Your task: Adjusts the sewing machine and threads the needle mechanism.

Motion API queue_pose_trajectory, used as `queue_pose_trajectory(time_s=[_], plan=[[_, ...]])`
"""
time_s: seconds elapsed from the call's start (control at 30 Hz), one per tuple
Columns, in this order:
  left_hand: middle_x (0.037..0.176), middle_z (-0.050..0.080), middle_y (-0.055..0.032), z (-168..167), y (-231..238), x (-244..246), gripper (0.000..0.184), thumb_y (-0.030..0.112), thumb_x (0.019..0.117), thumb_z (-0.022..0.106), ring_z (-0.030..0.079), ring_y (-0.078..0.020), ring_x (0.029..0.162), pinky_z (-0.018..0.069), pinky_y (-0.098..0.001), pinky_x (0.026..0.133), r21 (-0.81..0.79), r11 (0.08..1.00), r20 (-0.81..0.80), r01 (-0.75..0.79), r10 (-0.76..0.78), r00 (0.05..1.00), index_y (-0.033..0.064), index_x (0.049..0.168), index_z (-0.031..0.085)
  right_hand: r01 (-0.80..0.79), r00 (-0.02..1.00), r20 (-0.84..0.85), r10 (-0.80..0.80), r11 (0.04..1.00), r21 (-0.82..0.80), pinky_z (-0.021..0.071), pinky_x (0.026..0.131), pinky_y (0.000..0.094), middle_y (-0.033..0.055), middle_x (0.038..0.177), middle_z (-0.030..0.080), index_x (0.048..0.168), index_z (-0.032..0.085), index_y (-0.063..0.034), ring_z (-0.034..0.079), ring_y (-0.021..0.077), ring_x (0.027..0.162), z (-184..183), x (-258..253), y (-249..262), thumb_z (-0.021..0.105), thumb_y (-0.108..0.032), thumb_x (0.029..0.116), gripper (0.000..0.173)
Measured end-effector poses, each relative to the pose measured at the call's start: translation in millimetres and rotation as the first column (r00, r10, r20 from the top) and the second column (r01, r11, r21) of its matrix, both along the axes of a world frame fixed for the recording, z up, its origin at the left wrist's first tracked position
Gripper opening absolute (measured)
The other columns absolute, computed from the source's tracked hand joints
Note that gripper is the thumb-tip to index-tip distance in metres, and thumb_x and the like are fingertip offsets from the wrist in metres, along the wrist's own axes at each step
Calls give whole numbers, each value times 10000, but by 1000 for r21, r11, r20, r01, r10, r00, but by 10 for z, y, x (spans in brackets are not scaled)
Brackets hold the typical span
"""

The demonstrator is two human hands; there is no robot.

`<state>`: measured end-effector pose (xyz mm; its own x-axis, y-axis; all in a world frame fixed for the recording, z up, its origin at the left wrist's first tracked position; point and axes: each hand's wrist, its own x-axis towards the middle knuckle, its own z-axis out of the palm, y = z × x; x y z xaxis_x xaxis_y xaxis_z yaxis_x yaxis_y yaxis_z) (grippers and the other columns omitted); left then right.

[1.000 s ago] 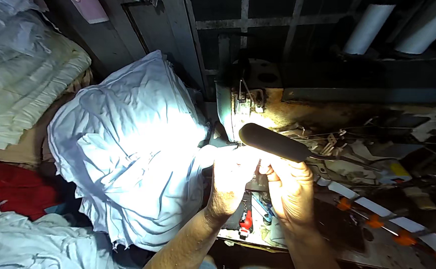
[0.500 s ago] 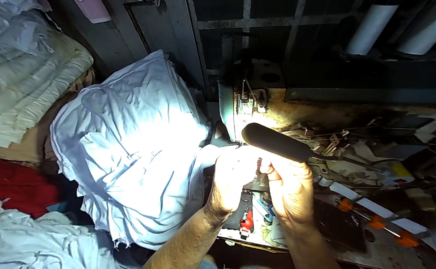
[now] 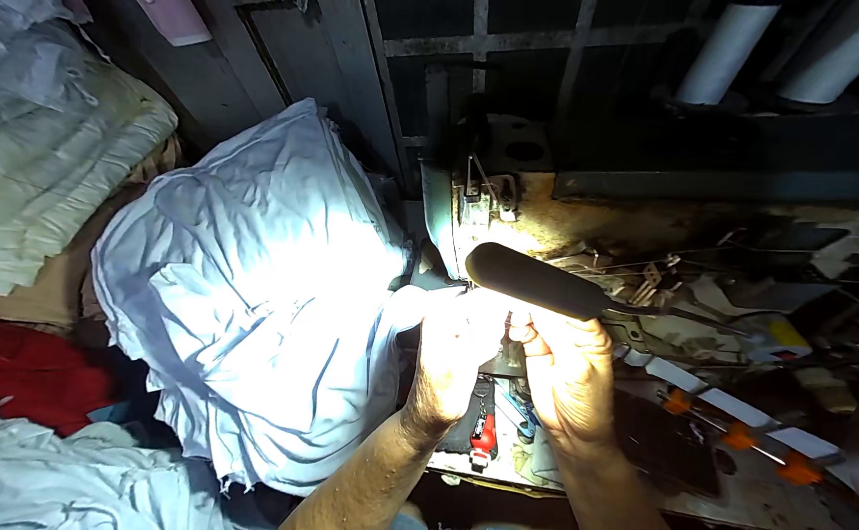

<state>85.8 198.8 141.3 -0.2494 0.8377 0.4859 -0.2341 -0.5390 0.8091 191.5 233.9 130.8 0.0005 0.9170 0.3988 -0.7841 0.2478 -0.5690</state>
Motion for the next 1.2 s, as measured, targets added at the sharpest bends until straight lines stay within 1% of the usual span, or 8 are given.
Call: queue_pose_trajectory(time_s=[0.13,0.33,0.53,0.67,0.83,1.07,1.13,1.2], plan=[[730,636,128,-1,-1,11,149,87,903,629,563,50,654,476,-145,626,11,1000,-26,-19,19,999,186,827,711,-8,1000,0,8,1000,-12,609,738,253,82,851,750,946,726,-10,720,108,769,-1,5,-1,522,133,916,251],[707,605,137,-8,13,26,185,99,942,593,542,55,645,461,-142,618,29,999,-71,-37,39,997,186,814,694,1,1000,2,-1,1000,-18,616,747,257,79,858,753,947,729,-10,727,110,775,-2,8,-3,528,121,930,241],[709,621,134,-9,19,29,158,107,922,632,548,55,632,472,-142,611,8,1000,-42,-17,17,999,187,807,704,-10,1000,-7,10,1000,-8,618,747,259,88,860,754,956,723,-1,731,117,781,-19,16,6,530,121,935,229],[695,613,126,-5,28,25,147,106,913,648,554,37,635,486,-161,636,-7,1000,-21,3,-4,1000,183,801,701,-12,1000,-10,12,1000,-6,616,742,258,94,864,754,961,727,5,728,118,775,-30,10,10,535,121,932,226],[721,640,100,-41,11,12,91,97,893,673,586,12,656,523,-188,674,-28,999,31,22,-22,999,165,842,706,-27,999,-23,27,1000,-3,618,740,264,93,852,750,952,721,9,726,117,765,-28,1,1,529,138,916,234],[735,645,94,-24,5,13,124,85,914,644,591,7,678,530,-199,701,-14,1000,8,17,-16,1000,160,835,706,-38,999,-17,38,999,-6,615,731,261,90,847,746,947,719,3,722,114,761,-25,3,1,519,131,924,239],[749,649,105,-35,8,9,121,116,933,644,605,8,704,537,-205,724,4,1000,-23,8,-8,1000,169,845,708,-34,999,-11,34,999,-10,616,731,260,87,845,747,944,721,-1,723,113,760,-21,5,-2,518,129,922,242],[746,650,106,-36,15,11,128,113,924,635,610,4,710,536,-208,728,9,1000,-35,1,-1,999,170,836,709,-31,999,-11,31,999,-12,617,733,262,89,845,747,941,724,1,724,115,758,-20,6,-3,526,130,922,237]])
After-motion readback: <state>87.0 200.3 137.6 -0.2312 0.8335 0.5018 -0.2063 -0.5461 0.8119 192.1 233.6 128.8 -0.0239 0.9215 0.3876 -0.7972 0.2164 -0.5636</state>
